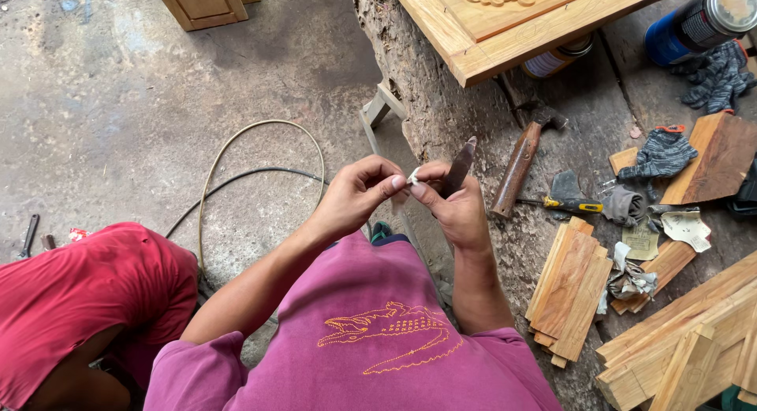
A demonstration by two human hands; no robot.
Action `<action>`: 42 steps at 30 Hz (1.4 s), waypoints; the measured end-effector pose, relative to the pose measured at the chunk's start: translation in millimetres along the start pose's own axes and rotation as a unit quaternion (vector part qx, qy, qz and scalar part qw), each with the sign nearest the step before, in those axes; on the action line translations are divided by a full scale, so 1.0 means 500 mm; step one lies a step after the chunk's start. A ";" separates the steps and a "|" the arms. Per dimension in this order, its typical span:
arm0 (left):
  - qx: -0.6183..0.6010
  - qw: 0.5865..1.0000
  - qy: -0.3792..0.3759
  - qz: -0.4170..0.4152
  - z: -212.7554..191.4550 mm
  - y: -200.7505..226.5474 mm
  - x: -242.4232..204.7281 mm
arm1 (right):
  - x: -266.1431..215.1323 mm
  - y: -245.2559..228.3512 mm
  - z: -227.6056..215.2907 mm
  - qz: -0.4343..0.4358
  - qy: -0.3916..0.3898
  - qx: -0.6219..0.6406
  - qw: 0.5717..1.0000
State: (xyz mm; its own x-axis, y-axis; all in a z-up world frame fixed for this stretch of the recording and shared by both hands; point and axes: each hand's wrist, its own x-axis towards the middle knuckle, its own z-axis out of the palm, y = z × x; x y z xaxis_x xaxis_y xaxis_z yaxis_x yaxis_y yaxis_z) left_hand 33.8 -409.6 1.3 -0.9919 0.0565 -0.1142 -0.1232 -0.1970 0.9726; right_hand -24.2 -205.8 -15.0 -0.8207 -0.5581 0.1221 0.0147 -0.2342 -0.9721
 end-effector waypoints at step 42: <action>-0.029 0.997 0.017 0.071 -0.056 -0.102 -0.019 | 0.000 0.025 0.055 0.146 0.042 0.022 0.988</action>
State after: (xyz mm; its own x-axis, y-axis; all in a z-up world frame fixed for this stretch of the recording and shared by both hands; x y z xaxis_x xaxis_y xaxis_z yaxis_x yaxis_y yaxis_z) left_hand 48.8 -427.4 -52.9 -0.9998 -0.0086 0.0162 0.0178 -0.2565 0.9664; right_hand -8.4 -230.9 -21.8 -0.8228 -0.5389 -0.1808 0.2807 -0.1087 -0.9536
